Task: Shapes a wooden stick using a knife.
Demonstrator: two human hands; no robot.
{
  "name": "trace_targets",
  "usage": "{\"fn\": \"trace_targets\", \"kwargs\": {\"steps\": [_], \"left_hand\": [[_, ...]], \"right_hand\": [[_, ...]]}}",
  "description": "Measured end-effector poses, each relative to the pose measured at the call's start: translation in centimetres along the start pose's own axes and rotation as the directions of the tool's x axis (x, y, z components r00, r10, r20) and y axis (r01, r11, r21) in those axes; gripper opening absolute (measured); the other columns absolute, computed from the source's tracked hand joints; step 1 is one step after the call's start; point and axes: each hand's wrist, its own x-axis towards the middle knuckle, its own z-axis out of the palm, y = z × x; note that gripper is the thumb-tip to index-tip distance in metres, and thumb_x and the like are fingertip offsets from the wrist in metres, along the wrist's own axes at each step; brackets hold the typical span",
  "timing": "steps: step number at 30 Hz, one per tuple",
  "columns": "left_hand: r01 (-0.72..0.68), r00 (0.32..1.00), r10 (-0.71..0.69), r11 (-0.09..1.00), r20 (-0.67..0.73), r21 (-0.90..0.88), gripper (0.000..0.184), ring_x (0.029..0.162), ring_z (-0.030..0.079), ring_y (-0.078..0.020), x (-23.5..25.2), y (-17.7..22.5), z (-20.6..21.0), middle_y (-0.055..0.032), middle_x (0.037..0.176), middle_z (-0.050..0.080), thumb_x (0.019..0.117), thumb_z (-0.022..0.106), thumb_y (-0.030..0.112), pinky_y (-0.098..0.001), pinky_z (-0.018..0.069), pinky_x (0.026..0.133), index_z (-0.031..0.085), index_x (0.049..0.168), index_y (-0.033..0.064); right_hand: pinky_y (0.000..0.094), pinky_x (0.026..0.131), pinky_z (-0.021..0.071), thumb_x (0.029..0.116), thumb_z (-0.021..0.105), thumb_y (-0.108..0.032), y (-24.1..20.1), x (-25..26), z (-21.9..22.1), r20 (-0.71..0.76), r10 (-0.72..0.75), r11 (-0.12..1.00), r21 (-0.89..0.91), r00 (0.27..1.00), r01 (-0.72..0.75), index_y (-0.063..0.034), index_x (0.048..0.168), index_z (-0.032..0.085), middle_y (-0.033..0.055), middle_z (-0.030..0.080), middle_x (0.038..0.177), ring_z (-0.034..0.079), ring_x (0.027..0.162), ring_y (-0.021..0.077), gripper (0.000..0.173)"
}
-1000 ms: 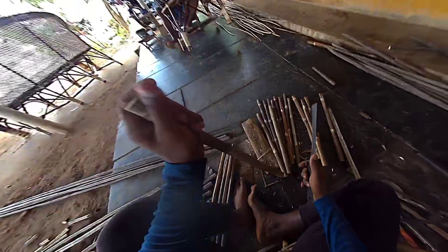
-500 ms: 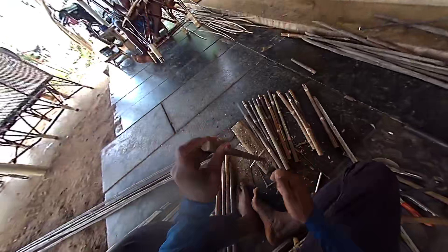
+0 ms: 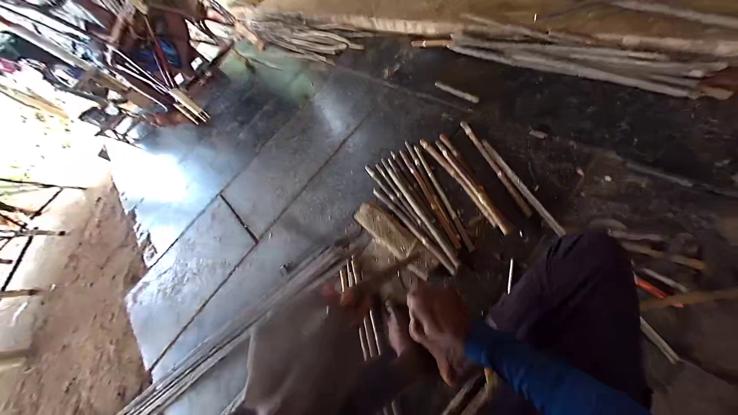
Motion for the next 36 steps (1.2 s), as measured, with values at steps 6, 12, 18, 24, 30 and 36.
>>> {"fn": "trace_targets", "kwargs": {"steps": [6, 12, 18, 24, 30, 36], "left_hand": [[-0.109, 0.978, 0.106, 0.994, 0.181, 0.005, 0.009, 0.097, 0.072, -0.0205, 1.6, -2.0, -2.3, -0.0122, 0.101, 0.073, 0.0931, 0.074, 0.011, -0.0348, 0.0595, 0.088, 0.076, 0.102, 0.0088], [-0.082, 0.992, 0.081, 0.997, 0.097, 0.010, 0.011, 0.098, 0.069, -0.0158, 1.6, -3.9, -1.7, -0.0048, 0.104, 0.070, 0.0914, 0.076, 0.014, -0.0320, 0.0593, 0.088, 0.075, 0.101, 0.0103], [-0.076, 0.992, 0.081, 0.995, 0.096, -0.062, 0.012, 0.103, 0.069, -0.0179, 1.1, -3.5, -1.2, -0.0037, 0.108, 0.070, 0.0921, 0.075, 0.012, -0.0363, 0.0595, 0.091, 0.074, 0.104, 0.0126], [-0.039, 0.995, 0.046, 0.996, 0.088, -0.077, 0.016, 0.104, 0.071, -0.0221, 0.5, -3.6, -1.5, -0.0053, 0.113, 0.071, 0.0910, 0.075, 0.008, -0.0405, 0.0622, 0.089, 0.074, 0.106, 0.0132], [-0.013, 0.992, 0.025, 0.995, 0.121, -0.099, 0.021, 0.102, 0.070, -0.0191, 0.5, -3.4, -1.9, -0.0023, 0.113, 0.068, 0.0925, 0.073, 0.008, -0.0377, 0.0624, 0.087, 0.072, 0.111, 0.0177], [0.040, 0.982, -0.017, 0.992, 0.189, -0.118, 0.020, 0.104, 0.070, -0.0191, 0.9, -3.3, -2.6, -0.0067, 0.115, 0.071, 0.0948, 0.067, 0.003, -0.0366, 0.0607, 0.089, 0.071, 0.114, 0.0089]], "right_hand": [[0.0462, 0.062, 0.0568, 0.1097, 0.021, -0.055, 1.6, 0.7, 0.7, -0.062, -0.129, 0.992, -0.003, 0.990, 0.129, -0.0112, 0.096, 0.064, 0.0063, 0.063, 0.072, 0.068, 0.070, 0.0230, 0.063], [0.0497, 0.067, 0.0580, 0.1095, 0.020, -0.053, 0.6, 1.1, 0.4, -0.035, -0.078, 0.997, 0.026, 0.996, 0.079, -0.0099, 0.098, 0.068, 0.0078, 0.068, 0.077, 0.070, 0.076, 0.0245, 0.065], [0.0475, 0.063, 0.0579, 0.1089, 0.019, -0.056, 1.1, 1.6, 0.6, -0.079, -0.113, 0.993, 0.023, 0.990, 0.115, -0.0122, 0.096, 0.066, 0.0049, 0.065, 0.074, 0.068, 0.071, 0.0214, 0.066], [0.0452, 0.060, 0.0557, 0.1084, 0.013, -0.056, 1.6, 1.7, 1.1, -0.116, -0.168, 0.985, 0.026, 0.979, 0.173, -0.0121, 0.093, 0.063, 0.0032, 0.062, 0.073, 0.065, 0.068, 0.0197, 0.069], [0.0458, 0.058, 0.0554, 0.1100, 0.019, -0.050, 1.5, 2.0, 1.5, -0.145, -0.192, 0.981, -0.005, 0.971, 0.193, -0.0112, 0.092, 0.064, 0.0039, 0.063, 0.072, 0.065, 0.066, 0.0207, 0.062], [0.0497, 0.067, 0.0586, 0.1088, 0.019, -0.055, 1.2, 2.0, 1.3, -0.114, -0.074, 0.992, 0.092, 0.991, 0.085, -0.0108, 0.096, 0.069, 0.0064, 0.068, 0.076, 0.070, 0.074, 0.0228, 0.068]]}}
